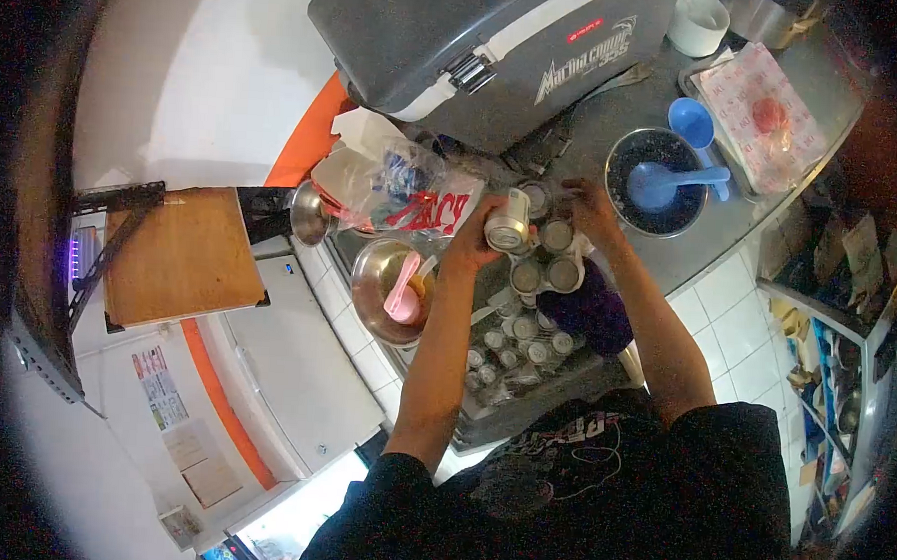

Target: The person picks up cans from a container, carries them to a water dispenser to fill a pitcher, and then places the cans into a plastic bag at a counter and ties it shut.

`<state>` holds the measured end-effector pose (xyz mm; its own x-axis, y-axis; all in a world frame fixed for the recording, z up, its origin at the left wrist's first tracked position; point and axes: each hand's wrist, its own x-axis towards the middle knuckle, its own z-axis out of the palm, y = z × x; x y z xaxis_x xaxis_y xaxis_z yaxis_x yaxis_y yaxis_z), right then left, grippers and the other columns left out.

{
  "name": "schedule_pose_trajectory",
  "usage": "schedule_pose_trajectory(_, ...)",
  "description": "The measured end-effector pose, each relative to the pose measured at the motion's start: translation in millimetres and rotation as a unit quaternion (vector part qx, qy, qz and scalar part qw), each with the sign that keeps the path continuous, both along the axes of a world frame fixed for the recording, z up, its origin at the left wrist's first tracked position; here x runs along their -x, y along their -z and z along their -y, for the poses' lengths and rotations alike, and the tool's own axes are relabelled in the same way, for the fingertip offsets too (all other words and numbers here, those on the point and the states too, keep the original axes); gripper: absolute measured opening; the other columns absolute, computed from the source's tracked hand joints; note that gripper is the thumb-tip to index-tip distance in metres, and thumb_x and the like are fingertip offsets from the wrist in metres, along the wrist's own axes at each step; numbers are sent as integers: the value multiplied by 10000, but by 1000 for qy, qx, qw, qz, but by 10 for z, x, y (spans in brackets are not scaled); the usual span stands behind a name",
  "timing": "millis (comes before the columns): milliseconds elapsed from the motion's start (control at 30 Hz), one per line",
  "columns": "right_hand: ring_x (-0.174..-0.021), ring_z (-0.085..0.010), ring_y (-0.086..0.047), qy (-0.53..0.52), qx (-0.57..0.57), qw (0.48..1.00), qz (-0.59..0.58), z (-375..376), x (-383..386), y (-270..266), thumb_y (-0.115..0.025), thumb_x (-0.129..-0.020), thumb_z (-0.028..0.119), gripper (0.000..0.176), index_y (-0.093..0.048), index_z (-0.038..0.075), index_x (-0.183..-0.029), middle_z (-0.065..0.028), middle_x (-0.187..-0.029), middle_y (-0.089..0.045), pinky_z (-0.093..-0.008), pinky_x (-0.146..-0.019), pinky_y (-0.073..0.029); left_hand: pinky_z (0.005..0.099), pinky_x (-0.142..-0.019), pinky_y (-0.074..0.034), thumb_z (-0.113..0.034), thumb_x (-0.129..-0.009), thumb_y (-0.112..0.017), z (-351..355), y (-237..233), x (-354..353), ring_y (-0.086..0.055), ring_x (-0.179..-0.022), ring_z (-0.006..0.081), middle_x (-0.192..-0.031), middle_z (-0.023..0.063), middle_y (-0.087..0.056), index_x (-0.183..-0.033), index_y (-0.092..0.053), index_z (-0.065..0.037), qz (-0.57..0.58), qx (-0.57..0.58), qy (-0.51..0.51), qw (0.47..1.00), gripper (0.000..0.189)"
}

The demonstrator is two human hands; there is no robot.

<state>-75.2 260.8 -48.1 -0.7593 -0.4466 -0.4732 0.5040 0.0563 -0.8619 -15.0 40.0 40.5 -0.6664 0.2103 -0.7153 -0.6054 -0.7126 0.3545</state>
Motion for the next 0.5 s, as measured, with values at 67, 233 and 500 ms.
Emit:
schedule_pose_trajectory(67,-871,-242,-679,104,197,975,-4,-27,-67,322,-631,-844,5,425,-518,-68,-1247,-207,-1017,-673,-346,-802,-567,470,-744,-634,-231,-858,-687,61,57,-24,-656,-1000,400,-1124,139,-583,-1280,-480,-43,21,-44,-7,999,506)
schedule_pose_trajectory(233,-1079,-304,-624,143,193,970,27,103,-64,451,-650,-864,76,468,-504,0,-1302,-203,-1205,-589,-426,-886,-539,478,-770,-621,-202,-860,-656,80,-52,-21,-585,-1100,514,-1289,162,-478,-1422,-401,-133,-64,-73,39,994,621)
schedule_pose_trajectory(500,-1242,-390,-508,-168,-148,837,-499,338,75,-663,-732,-759,93,618,-511,62,-1336,-200,-1301,-535,-494,-1059,-425,381,-971,-498,-191,-876,-575,9,-260,-145,-548,-1151,255,-1378,136,-455,-1467,-386,-151,-136,260,217,931,622)
